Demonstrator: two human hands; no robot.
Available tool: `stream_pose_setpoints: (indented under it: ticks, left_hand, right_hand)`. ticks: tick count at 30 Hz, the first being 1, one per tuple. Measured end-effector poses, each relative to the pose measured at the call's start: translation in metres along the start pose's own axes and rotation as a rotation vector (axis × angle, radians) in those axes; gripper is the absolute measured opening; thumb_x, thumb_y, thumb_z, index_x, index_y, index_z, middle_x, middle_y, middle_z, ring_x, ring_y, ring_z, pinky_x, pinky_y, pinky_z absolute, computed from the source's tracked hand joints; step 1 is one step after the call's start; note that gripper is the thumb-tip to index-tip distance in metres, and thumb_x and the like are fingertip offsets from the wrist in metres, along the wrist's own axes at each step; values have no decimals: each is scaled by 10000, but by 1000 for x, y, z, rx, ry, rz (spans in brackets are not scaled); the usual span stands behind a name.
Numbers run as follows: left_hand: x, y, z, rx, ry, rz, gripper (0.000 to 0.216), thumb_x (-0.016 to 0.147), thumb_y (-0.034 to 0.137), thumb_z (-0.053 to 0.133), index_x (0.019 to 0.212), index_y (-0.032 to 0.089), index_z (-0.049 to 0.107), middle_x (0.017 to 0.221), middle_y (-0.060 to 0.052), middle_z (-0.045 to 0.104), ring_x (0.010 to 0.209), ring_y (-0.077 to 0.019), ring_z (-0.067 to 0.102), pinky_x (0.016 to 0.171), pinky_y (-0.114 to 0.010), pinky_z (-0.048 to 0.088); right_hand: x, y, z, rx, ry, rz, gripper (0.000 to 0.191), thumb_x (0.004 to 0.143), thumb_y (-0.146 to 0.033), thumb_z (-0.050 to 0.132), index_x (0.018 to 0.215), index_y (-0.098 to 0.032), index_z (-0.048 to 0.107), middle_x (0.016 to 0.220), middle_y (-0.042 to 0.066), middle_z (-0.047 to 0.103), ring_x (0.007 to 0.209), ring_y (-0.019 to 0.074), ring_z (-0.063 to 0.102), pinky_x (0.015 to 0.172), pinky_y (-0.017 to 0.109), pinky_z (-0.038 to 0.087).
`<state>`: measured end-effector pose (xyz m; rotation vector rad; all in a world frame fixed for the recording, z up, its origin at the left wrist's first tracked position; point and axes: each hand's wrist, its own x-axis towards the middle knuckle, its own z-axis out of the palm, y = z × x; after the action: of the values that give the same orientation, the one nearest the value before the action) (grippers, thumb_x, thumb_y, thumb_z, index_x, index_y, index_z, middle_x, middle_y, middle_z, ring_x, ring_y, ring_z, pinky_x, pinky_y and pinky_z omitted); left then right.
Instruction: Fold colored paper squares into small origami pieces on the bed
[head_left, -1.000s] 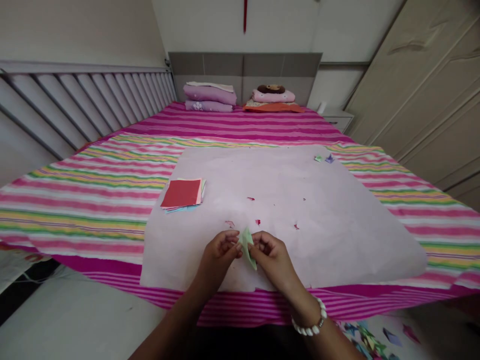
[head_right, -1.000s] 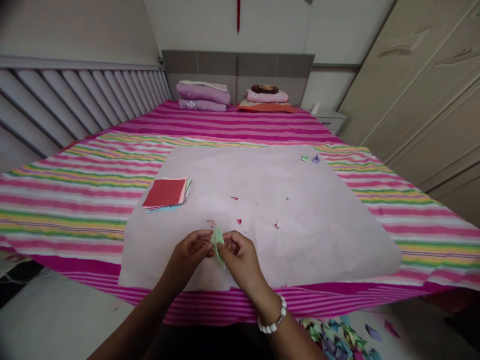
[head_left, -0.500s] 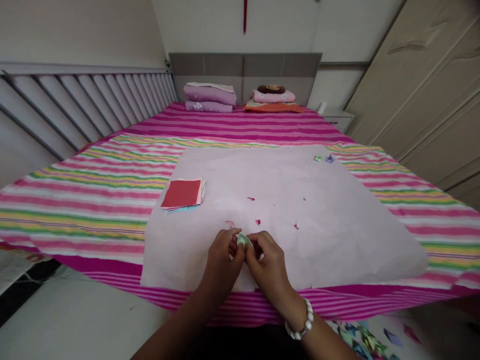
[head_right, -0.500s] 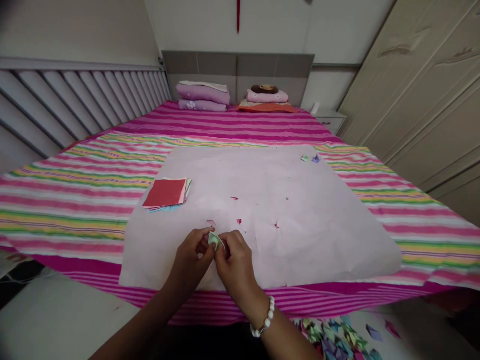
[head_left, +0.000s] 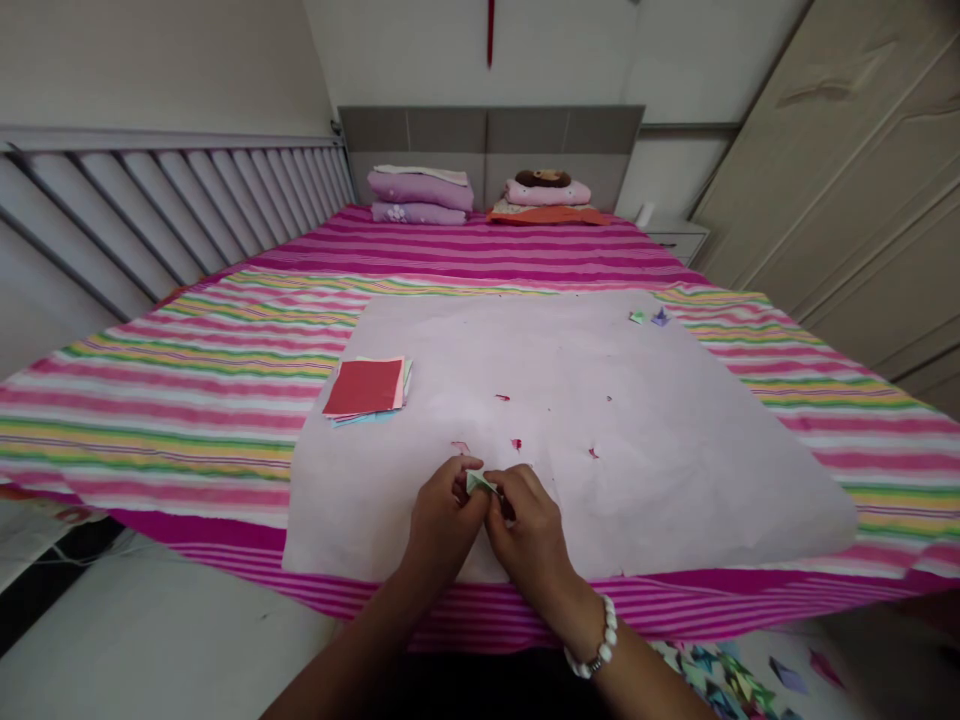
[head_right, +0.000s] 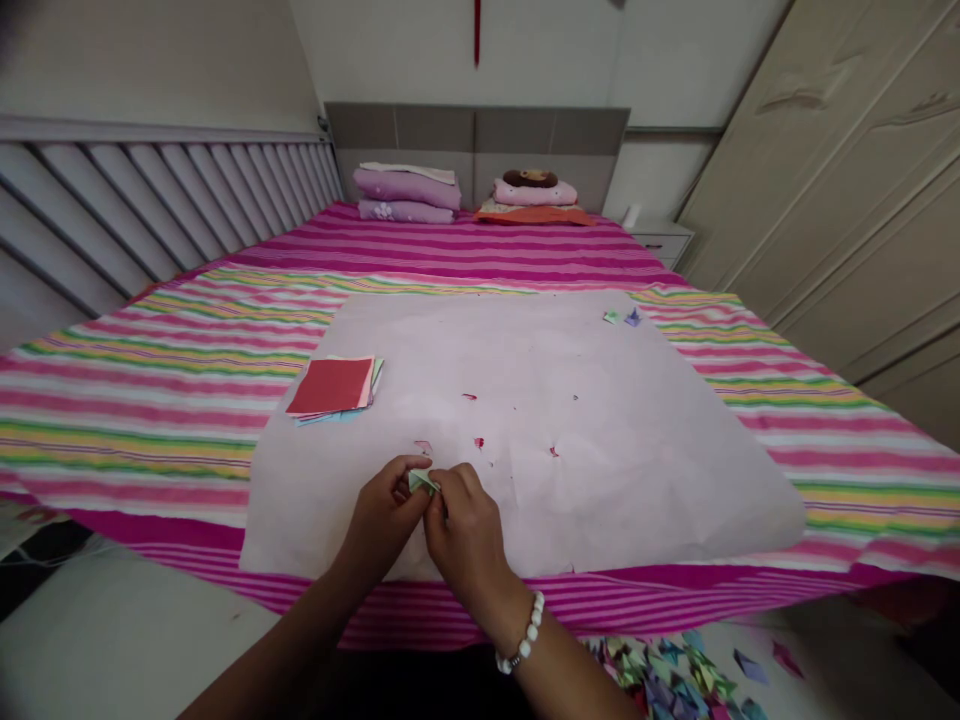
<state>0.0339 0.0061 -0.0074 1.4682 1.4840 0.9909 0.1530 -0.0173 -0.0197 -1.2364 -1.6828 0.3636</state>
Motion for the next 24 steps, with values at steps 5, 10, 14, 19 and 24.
stream_pose_setpoints:
  ticks: [5, 10, 14, 19, 24]
  left_hand:
    - [2, -2, 0, -60, 26, 30, 210, 682, 196, 598, 879, 205, 670, 763, 8, 644, 632, -143, 542, 604, -260, 414]
    - [5, -3, -1, -164, -107, -49, 226, 689, 188, 555, 888, 178, 662, 679, 21, 612, 571, -135, 518, 563, -256, 401]
    - [3, -3, -2, 60, 8, 42, 260, 668, 145, 561, 894, 198, 677, 701, 20, 587, 590, -135, 493, 603, -271, 391]
    - [2, -2, -3, 206, 57, 100, 297, 681, 131, 557, 946, 203, 669, 758, 7, 582, 588, -132, 483, 617, -288, 393]
    - [5, -3, -3, 128, 13, 197, 248, 739, 130, 521, 919, 198, 678, 877, -40, 644, 759, -175, 585, 705, -307, 448]
  right_hand:
    - [-1, 2, 3, -52, 25, -40, 306, 838, -50, 421, 1039, -193, 602, 867, 71, 580, 750, 188, 586, 664, 315, 509]
    - [-1, 5, 5, -73, -36, -11, 272, 853, -71, 429, 1015, -204, 603, 857, 60, 565, 714, 176, 572, 628, 298, 494]
    - [0, 5, 6, -69, -79, 36, 229, 809, -55, 448, 924, -186, 596, 847, 61, 555, 679, 174, 551, 585, 292, 466]
    - [1, 2, 6, -10, -17, 18, 225, 800, -30, 420, 853, -195, 563, 827, 53, 537, 713, 176, 540, 604, 290, 457]
    - [0, 3, 8, 24, 19, 12, 230, 804, -25, 415, 882, -196, 547, 906, 70, 533, 773, 182, 556, 636, 295, 481]
